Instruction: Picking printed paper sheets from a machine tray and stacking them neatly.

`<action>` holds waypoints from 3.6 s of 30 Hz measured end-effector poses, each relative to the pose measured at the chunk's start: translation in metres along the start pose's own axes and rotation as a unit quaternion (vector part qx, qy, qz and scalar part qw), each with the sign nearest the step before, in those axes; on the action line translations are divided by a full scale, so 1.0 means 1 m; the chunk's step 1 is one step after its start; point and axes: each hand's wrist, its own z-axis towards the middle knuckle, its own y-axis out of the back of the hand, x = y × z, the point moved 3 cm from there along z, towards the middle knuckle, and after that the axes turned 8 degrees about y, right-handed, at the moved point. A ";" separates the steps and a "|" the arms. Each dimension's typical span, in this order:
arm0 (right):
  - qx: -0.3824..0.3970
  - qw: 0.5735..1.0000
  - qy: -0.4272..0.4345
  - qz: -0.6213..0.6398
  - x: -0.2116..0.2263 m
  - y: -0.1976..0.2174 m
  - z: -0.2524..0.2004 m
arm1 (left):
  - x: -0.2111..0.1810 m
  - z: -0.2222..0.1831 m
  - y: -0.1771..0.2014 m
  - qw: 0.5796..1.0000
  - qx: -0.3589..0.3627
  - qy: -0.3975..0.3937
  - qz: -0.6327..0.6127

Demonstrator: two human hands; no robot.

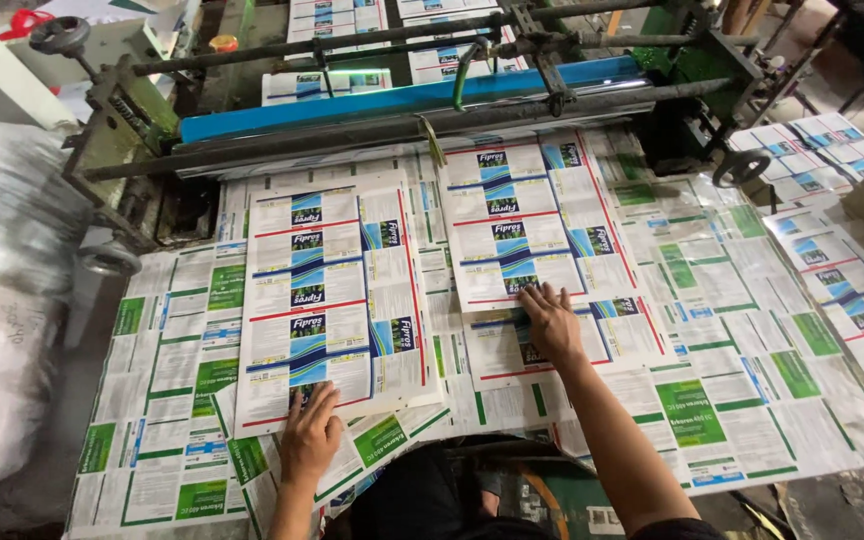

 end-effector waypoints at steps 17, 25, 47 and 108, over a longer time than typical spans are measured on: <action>-0.059 0.994 -0.078 -0.049 0.014 0.019 -0.004 | -0.030 0.015 0.036 0.981 -0.173 -0.082 0.043; -0.057 0.994 -0.072 -0.061 0.016 0.022 -0.003 | -0.002 0.005 -0.016 0.995 -0.043 -0.077 0.039; -0.060 0.992 -0.086 -0.068 0.012 0.017 -0.001 | 0.017 0.089 -0.040 0.993 -0.061 -0.081 0.054; 0.112 0.987 0.110 -0.036 0.020 0.062 -0.058 | -0.003 0.015 -0.021 0.998 -0.038 0.048 0.008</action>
